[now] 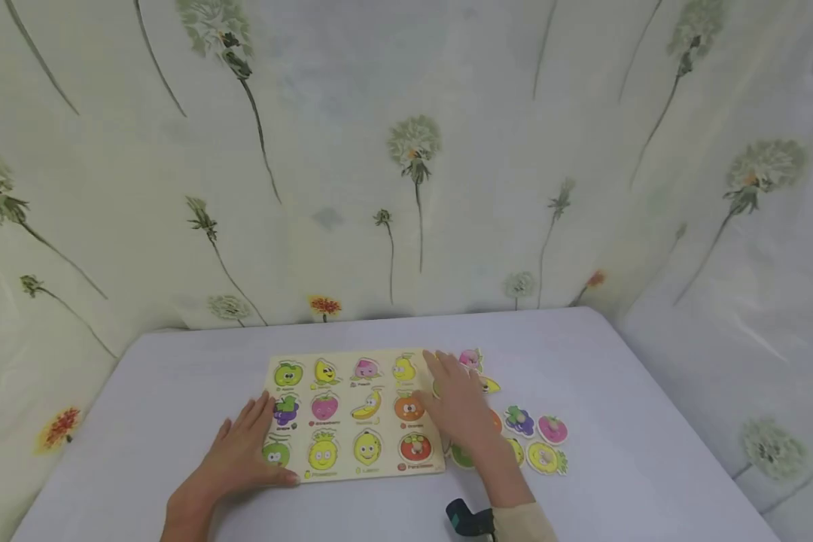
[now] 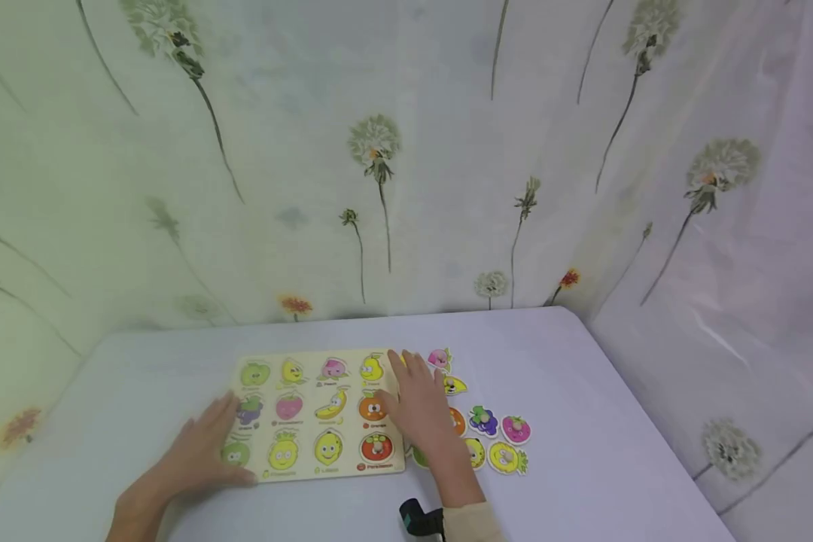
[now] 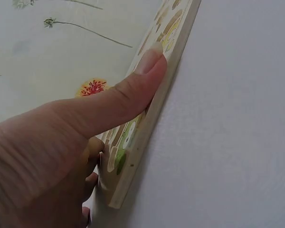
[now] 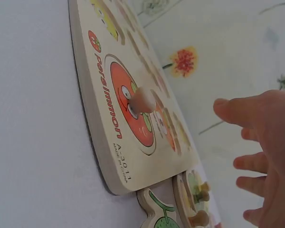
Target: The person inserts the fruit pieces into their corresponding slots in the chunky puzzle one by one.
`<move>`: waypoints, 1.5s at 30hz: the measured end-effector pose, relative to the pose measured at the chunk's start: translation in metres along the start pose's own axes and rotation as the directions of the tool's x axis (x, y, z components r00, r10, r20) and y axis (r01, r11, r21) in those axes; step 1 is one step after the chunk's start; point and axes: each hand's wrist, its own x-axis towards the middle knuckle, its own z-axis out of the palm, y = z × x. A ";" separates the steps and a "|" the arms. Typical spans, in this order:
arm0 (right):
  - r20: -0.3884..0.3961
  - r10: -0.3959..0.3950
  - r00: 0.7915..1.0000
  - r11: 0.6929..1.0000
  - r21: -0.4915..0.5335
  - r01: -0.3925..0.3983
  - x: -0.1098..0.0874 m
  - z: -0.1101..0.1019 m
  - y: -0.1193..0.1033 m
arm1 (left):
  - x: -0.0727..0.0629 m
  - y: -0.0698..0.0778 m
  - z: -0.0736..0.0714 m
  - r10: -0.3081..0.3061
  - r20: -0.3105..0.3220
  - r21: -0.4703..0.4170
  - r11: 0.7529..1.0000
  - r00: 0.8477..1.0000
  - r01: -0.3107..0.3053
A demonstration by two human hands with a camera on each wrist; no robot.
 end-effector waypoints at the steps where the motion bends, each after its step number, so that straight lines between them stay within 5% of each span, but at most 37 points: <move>1: 0.007 0.008 1.000 1.000 0.004 -0.008 0.001 -0.001 0.001 | -0.001 0.000 0.000 0.001 0.001 -0.005 1.000 1.000 -0.001; 7: 0.037 0.047 0.998 0.999 -0.005 -0.047 0.009 -0.004 0.005 | 0.000 -0.002 0.002 -0.006 0.016 -0.029 1.000 1.000 0.007; 17: -0.051 0.076 0.996 0.996 0.048 -0.074 0.020 -0.008 0.007 | 0.001 -0.006 0.006 -0.007 0.015 -0.037 0.999 1.000 0.008; 45: -0.001 0.121 0.993 0.992 0.046 -0.121 0.048 -0.007 0.014 | 0.001 -0.011 0.003 -0.008 -0.013 -0.030 1.000 1.000 0.007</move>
